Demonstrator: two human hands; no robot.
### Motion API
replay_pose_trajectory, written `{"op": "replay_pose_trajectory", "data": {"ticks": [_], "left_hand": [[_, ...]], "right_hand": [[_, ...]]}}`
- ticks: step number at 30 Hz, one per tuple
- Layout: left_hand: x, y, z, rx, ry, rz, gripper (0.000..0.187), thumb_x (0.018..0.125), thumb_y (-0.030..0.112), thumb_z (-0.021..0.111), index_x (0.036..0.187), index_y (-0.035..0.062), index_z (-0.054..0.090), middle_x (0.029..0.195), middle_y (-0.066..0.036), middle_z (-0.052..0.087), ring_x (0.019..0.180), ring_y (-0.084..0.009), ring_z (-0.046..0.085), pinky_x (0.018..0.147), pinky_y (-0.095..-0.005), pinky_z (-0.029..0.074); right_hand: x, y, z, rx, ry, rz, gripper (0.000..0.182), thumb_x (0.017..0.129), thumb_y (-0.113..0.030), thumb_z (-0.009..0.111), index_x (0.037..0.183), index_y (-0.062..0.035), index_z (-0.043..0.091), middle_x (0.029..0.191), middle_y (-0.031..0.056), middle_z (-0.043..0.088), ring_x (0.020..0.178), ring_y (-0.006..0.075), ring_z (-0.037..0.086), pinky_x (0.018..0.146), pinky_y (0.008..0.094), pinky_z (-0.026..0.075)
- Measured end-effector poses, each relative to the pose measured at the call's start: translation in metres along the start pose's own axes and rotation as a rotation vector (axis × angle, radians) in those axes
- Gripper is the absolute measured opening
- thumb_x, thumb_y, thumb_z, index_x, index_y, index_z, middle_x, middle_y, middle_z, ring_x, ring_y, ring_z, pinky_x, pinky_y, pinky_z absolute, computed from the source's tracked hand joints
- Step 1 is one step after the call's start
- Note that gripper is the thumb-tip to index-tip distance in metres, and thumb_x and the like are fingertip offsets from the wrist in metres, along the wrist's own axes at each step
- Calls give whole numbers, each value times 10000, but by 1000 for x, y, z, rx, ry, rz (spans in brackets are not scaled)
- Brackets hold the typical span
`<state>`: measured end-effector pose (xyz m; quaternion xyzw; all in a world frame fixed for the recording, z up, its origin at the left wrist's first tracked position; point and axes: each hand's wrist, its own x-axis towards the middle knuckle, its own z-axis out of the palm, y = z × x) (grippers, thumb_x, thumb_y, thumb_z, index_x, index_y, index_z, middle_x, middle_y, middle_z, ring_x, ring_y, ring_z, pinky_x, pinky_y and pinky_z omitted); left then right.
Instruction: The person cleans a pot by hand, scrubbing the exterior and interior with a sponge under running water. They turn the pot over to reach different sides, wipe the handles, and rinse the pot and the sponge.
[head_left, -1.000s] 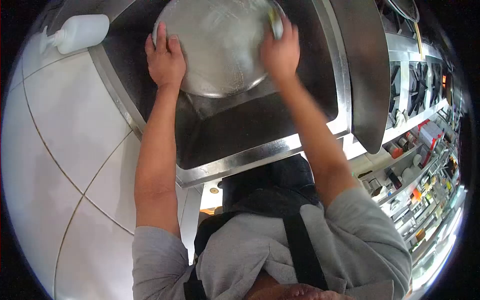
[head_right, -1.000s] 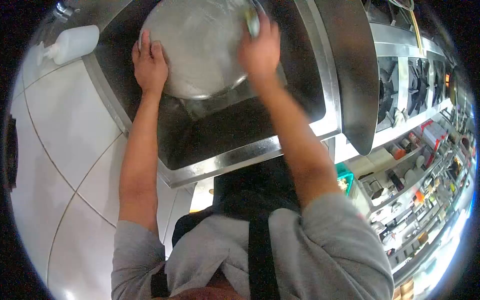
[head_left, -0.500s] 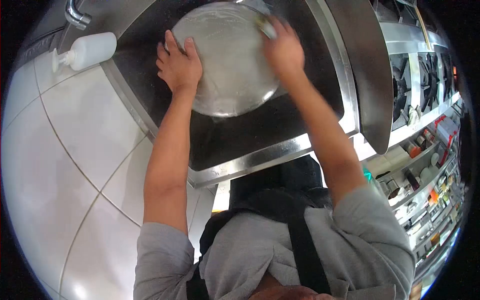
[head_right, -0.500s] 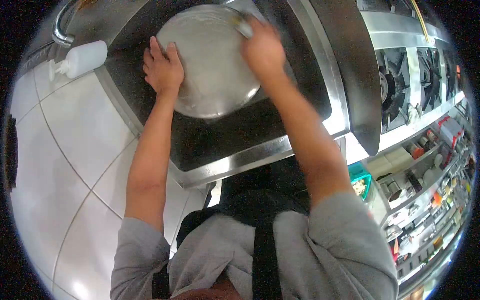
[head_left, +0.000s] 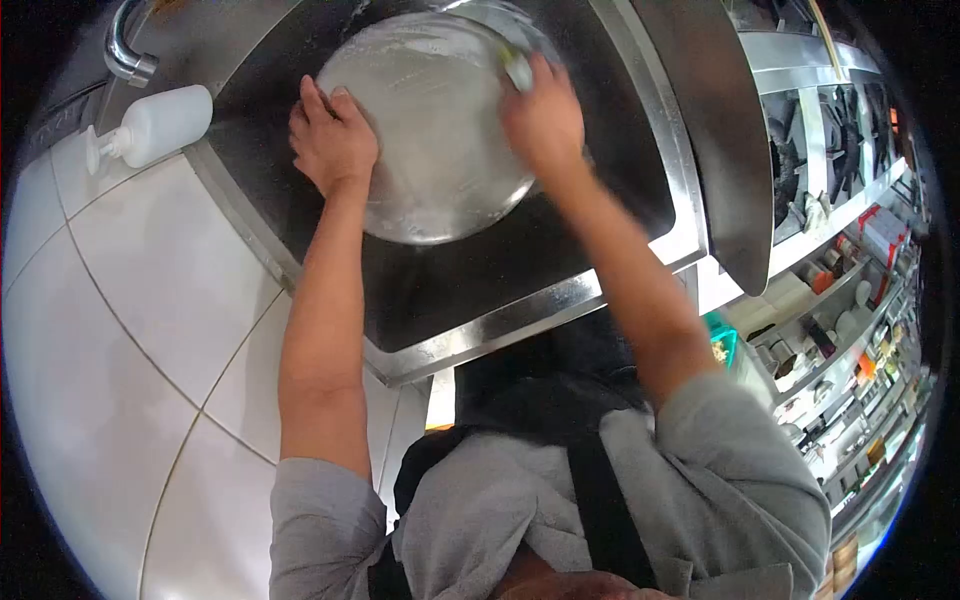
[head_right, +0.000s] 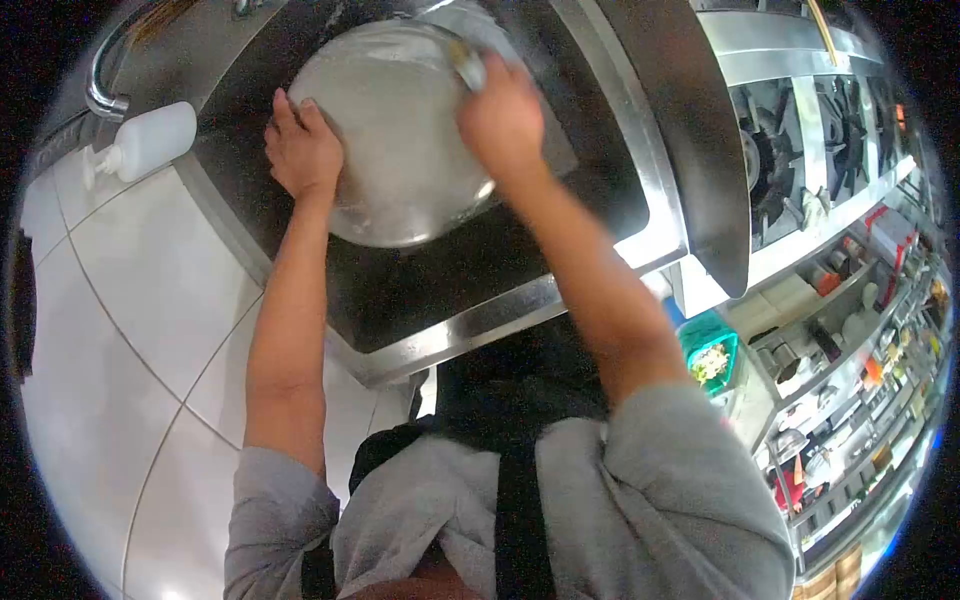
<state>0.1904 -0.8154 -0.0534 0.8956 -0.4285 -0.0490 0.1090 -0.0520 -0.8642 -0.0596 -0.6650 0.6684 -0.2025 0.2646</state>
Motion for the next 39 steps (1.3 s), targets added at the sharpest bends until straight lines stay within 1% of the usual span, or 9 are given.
{"op": "replay_pose_trajectory", "data": {"ticks": [4, 9, 14, 17, 22, 24, 31, 33, 39], "left_hand": [[-13, 1, -10, -16, -65, -38, 641, 1041, 530, 424, 1595, 217, 353, 1487, -255, 462, 1345, -467, 469, 1072, -624, 400], [-100, -24, -2, -155, -61, -482, 677, 1029, 523, 488, 1578, 148, 362, 1438, -323, 479, 1362, -506, 445, 1074, -634, 396], [-41, -2, -8, -43, -6, 13, 677, 1040, 487, 483, 1553, 58, 379, 1396, -307, 530, 1309, -495, 501, 1053, -563, 450], [-33, 3, -7, -108, -28, -20, 601, 1050, 443, 471, 1486, 29, 464, 1321, -287, 597, 1204, -461, 592, 987, -523, 505], [-28, -1, 1, -80, -28, 76, 475, 1047, 403, 473, 1300, 28, 616, 1192, -227, 675, 1084, -449, 651, 934, -540, 522], [-26, -1, 1, -76, -51, 58, 462, 1048, 391, 470, 1291, 29, 623, 1201, -228, 674, 1082, -447, 653, 928, -537, 526], [-28, -2, 2, -176, 31, 62, 441, 1055, 381, 438, 1217, 28, 647, 1164, -222, 688, 1063, -429, 664, 897, -531, 536], [-24, 1, -3, -188, -8, 25, 448, 1056, 387, 435, 1220, 30, 650, 1159, -220, 693, 1067, -428, 664, 899, -526, 536], [-34, -7, -10, -256, -66, -235, 485, 1048, 401, 452, 1276, 8, 623, 1177, -226, 694, 1083, -436, 660, 935, -526, 521]], "right_hand": [[-45, -9, -5, -82, 44, 100, 540, 866, -150, 654, 1392, -80, 555, 1293, 236, 610, 1141, 383, 658, 884, 488, 569], [94, -87, 28, -96, -285, -414, 321, 938, -236, 536, 1093, -63, 757, 1088, 209, 742, 1063, 365, 705, 921, 486, 551], [88, -60, 100, -97, -82, -708, 326, 944, -263, 549, 1024, -50, 783, 1032, 193, 762, 991, 377, 729, 873, 494, 569], [3, 4, -12, -57, -55, -60, 434, 857, -226, 670, 1281, -143, 704, 1230, 174, 703, 1129, 354, 676, 976, 467, 543], [21, -31, 7, -278, -112, -180, 472, 888, -293, 634, 1347, -184, 655, 1261, 163, 679, 1149, 378, 666, 976, 460, 550], [67, -110, 44, -419, -737, -257, 482, 888, -308, 631, 1336, -132, 651, 1256, 174, 676, 1162, 380, 652, 996, 483, 532], [9, -11, 8, -163, -24, -210, 446, 867, -250, 667, 1284, -93, 662, 1251, 183, 654, 1163, 414, 634, 1000, 497, 517], [-51, 28, -15, -111, 28, 74, 482, 870, -214, 681, 1333, -105, 599, 1252, 192, 628, 1151, 432, 612, 1002, 500, 512], [54, -60, 37, -244, -299, -201, 424, 935, -481, 612, 1170, -155, 746, 1098, 183, 737, 1021, 386, 708, 909, 491, 570]]}}
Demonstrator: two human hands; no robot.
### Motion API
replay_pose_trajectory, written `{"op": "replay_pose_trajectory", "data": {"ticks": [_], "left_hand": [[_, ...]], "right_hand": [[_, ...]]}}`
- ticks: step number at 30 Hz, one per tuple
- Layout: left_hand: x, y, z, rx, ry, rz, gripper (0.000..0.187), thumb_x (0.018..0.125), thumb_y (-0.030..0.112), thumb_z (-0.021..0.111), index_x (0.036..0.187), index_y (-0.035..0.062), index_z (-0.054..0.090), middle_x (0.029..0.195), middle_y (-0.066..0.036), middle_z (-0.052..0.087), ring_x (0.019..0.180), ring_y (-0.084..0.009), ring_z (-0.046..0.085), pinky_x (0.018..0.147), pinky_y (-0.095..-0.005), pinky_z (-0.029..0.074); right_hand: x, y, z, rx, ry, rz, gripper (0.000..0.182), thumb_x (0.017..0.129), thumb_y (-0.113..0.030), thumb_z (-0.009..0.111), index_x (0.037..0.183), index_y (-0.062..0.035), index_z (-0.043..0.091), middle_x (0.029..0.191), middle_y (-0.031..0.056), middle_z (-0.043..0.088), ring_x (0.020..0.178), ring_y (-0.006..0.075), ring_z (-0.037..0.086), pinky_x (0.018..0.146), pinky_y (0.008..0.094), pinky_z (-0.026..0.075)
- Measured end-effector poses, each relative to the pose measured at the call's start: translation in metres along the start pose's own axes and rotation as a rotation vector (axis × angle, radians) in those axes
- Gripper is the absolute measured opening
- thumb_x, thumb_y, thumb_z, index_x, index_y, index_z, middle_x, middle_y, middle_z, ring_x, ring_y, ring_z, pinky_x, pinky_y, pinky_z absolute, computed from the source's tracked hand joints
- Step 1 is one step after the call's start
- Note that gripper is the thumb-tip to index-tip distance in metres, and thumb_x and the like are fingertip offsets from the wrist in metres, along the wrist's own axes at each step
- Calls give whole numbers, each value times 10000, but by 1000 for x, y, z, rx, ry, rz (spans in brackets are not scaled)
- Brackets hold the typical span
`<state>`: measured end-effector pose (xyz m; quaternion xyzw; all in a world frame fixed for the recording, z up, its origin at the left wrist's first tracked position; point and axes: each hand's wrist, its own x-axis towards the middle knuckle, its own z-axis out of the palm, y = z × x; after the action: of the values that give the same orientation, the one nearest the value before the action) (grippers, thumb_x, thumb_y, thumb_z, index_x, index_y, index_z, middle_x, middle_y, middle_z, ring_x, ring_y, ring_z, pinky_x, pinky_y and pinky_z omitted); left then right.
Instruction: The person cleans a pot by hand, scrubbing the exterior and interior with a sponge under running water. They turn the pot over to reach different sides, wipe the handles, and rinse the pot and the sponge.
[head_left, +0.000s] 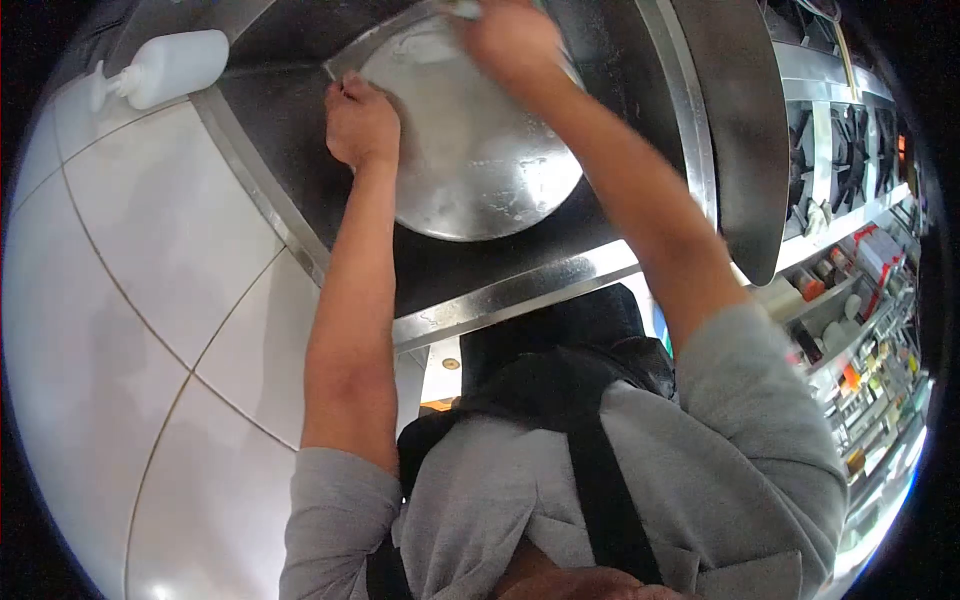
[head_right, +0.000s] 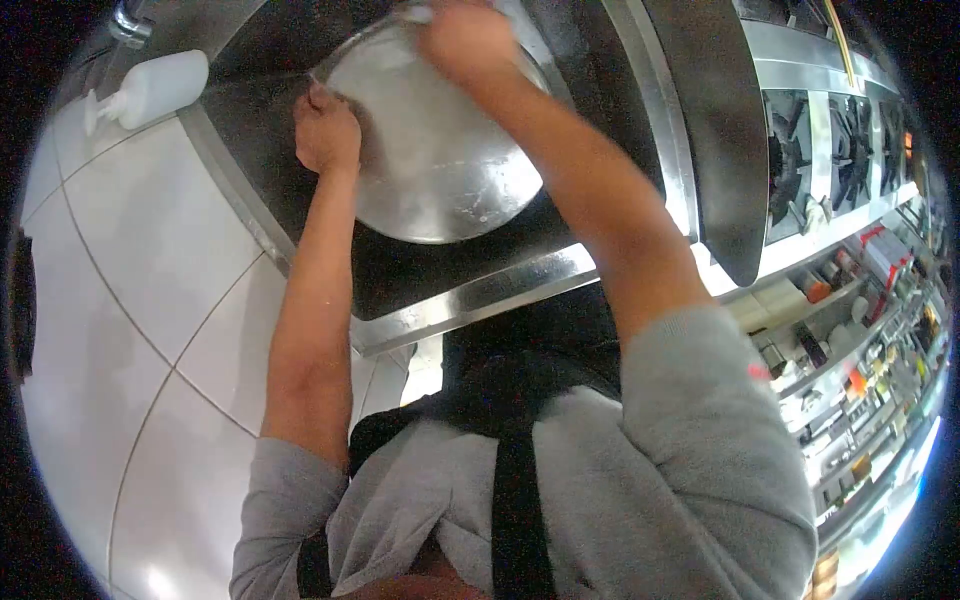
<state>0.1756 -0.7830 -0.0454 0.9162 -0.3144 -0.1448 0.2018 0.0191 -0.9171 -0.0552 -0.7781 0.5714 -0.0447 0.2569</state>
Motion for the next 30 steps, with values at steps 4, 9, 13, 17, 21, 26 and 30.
{"op": "replay_pose_trajectory", "data": {"ticks": [4, 9, 13, 17, 21, 26, 30], "left_hand": [[-13, -50, 18, -157, 51, -11, 510, 1033, 370, 509, 1354, -23, 560, 1276, -271, 632, 1135, -468, 625, 985, -537, 493], [-15, -21, 13, 30, -26, 248, 519, 1035, 364, 510, 1412, 8, 525, 1331, -285, 599, 1208, -475, 592, 1024, -522, 478], [-24, -24, 0, 41, -3, 211, 487, 1056, 377, 459, 1425, 70, 534, 1308, -268, 620, 1186, -460, 608, 986, -533, 500], [-23, -11, -2, 36, 23, 146, 494, 1066, 393, 435, 1430, 72, 529, 1313, -235, 636, 1186, -453, 618, 989, -532, 499], [-41, -54, 1, -14, 50, -72, 529, 1061, 405, 460, 1434, 33, 507, 1330, -275, 610, 1220, -457, 599, 1020, -523, 484], [-65, -68, -13, 116, 141, 66, 589, 1055, 377, 502, 1450, -55, 445, 1336, -359, 548, 1246, -509, 552, 1075, -543, 440], [-4, -23, -4, 159, 51, 293, 549, 1047, 409, 482, 1455, 42, 501, 1254, -273, 612, 1151, -471, 603, 976, -570, 493]], "right_hand": [[38, -106, 48, -60, -288, -431, 437, 965, -505, 576, 1111, -141, 769, 1045, 159, 764, 973, 372, 731, 880, 484, 584], [21, -69, 50, -187, 115, -529, 311, 928, -301, 572, 1013, -112, 804, 1073, 161, 765, 978, 334, 745, 844, 471, 591], [-101, 74, -11, 99, 371, 52, 505, 958, -335, 612, 1393, -77, 599, 1276, 237, 655, 1029, 390, 713, 926, 476, 583], [-146, 91, 20, 72, 343, 290, 482, 957, -335, 633, 1364, -80, 588, 1212, 264, 658, 1064, 429, 689, 927, 500, 571], [-13, 14, -25, 76, 41, 65, 381, 894, -314, 638, 1220, -129, 707, 1123, 179, 729, 986, 376, 719, 827, 511, 580], [44, -68, 1, -13, -198, -399, 342, 931, -299, 588, 1014, -27, 778, 1089, 216, 750, 1056, 374, 712, 922, 497, 553], [-32, 22, 15, 82, 226, -130, 396, 884, -297, 650, 1244, -142, 705, 1116, 187, 728, 1021, 359, 709, 875, 478, 585]]}}
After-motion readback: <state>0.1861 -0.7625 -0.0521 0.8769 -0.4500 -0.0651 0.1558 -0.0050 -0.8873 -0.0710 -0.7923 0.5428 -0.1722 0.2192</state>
